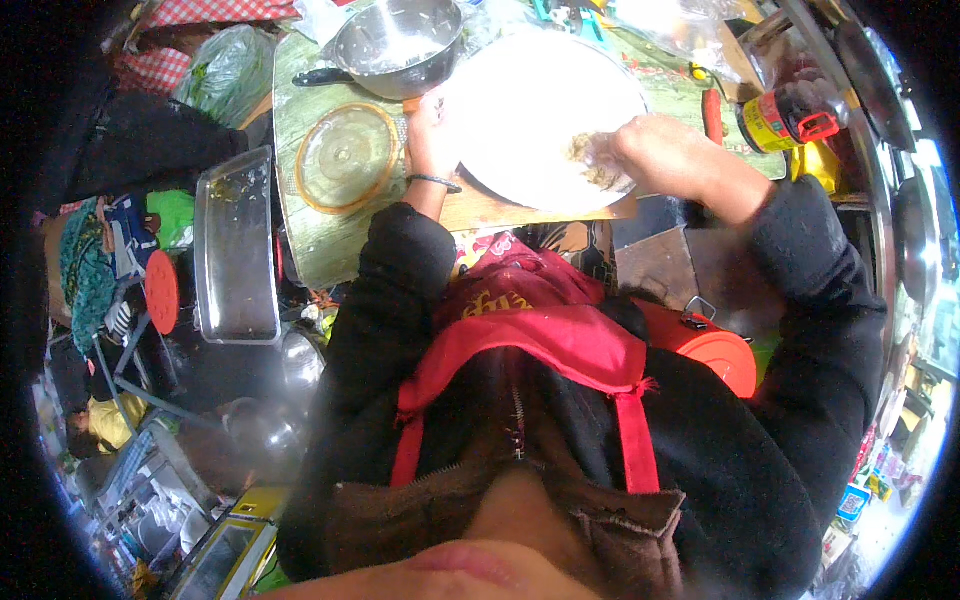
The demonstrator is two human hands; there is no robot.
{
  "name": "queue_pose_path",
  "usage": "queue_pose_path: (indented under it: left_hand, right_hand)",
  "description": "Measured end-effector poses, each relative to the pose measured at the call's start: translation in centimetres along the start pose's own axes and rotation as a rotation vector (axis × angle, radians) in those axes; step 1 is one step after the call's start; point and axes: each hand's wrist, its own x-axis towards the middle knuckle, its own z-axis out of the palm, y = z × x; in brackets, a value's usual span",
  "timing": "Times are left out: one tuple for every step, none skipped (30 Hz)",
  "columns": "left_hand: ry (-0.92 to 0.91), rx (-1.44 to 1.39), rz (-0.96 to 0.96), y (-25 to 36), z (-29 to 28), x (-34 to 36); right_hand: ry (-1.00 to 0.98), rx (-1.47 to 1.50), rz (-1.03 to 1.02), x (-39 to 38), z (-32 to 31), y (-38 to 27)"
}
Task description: The person stirs a mixture in a metal bowl using chopsticks. They occasionally lift the bowl and continue mixing the contents.
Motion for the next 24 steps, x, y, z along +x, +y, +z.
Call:
queue_pose_path:
  left_hand:
    - [0.003,0.015,0.014,0.1,-0.1,-0.1]
    - [0.006,0.014,0.042,0.1,-0.2,-0.1]
    - [0.001,0.036,0.028,0.0,-0.3,-0.1]
    - [-0.004,0.045,0.027,0.0,-0.3,-0.2]
    - [-0.009,0.053,0.027,-0.1,-0.3,-0.2]
    - [-0.012,0.015,0.026,-0.2,-0.3,-0.2]
    - [-0.014,-0.025,0.028,-0.4,-0.2,-0.2]
    - [-0.02,-0.058,0.019,-0.5,-0.1,-0.1]
    - [-0.006,-0.048,0.023,-0.6,-0.1,-0.1]
    - [0.004,-0.031,0.015,-0.7,0.1,-0.1]
    - [0.012,-0.011,0.007,-0.8,0.1,-0.1]
    - [0.015,-0.002,-0.003,-0.9,0.2,-0.1]
    - [0.018,0.01,-0.012,-1.0,0.3,-0.1]
    - [0.028,0.017,-0.01,-1.0,0.3,-0.1]
    - [0.033,-0.004,-0.003,-1.1,0.4,0.0]
    - [0.044,-0.029,0.014,-1.1,0.4,-0.1]
    - [0.028,-0.034,-0.009,-1.1,0.4,0.0]
    - [0.043,-0.019,-0.003,-1.1,0.4,-0.2]
    - [0.042,-0.022,-0.003,-1.1,0.4,-0.2]
    - [0.044,-0.03,-0.009,-1.1,0.4,-0.2]
    - [0.044,-0.049,0.003,-1.0,0.4,-0.2]
    - [0.041,-0.064,0.01,-0.9,0.4,-0.2]
    - [0.041,-0.061,-0.008,-0.8,0.3,-0.1]
    - [0.036,-0.074,-0.008,-0.7,0.3,-0.1]
  right_hand:
    - [0.04,0.005,-0.001,0.8,0.4,0.3]
    - [0.248,0.092,-0.068,1.3,0.6,0.7]
    - [0.266,0.05,-0.025,1.8,0.4,1.5]
    - [0.273,0.006,0.058,1.9,0.0,2.5]
    - [0.334,-0.001,0.085,1.8,-0.7,3.5]
    - [0.323,-0.054,0.152,1.4,-1.5,4.4]
    - [0.316,-0.083,0.228,0.8,-2.4,5.2]
    - [0.262,-0.055,0.223,-0.2,-3.2,5.6]
    - [0.227,-0.039,0.197,-1.1,-3.8,5.7]
    - [0.164,-0.023,0.211,-1.9,-4.2,5.4]
    - [0.068,-0.016,0.291,-2.6,-4.4,4.9]
    - [0.036,0.02,0.226,-3.0,-4.5,4.1]
    - [-0.026,0.042,0.242,-3.3,-4.4,3.2]
    - [0.0,0.033,0.164,-3.4,-4.2,2.3]
    - [0.03,0.036,0.088,-3.3,-4.1,1.6]
    - [0.023,-0.026,0.108,-3.0,-4.3,1.3]
    - [0.097,-0.012,0.046,-2.7,-4.4,1.1]
    - [0.091,-0.048,0.09,-2.2,-4.8,1.3]
    - [0.094,-0.069,0.118,-1.6,-5.2,1.6]
    - [0.126,-0.101,0.165,-1.2,-5.7,2.2]
    - [0.16,-0.131,0.213,-0.6,-6.1,2.8]
    - [0.12,-0.233,0.28,0.3,-6.6,3.6]
    - [0.197,-0.267,0.28,1.4,-6.7,4.1]
    - [0.27,-0.289,0.292,2.5,-6.5,4.4]
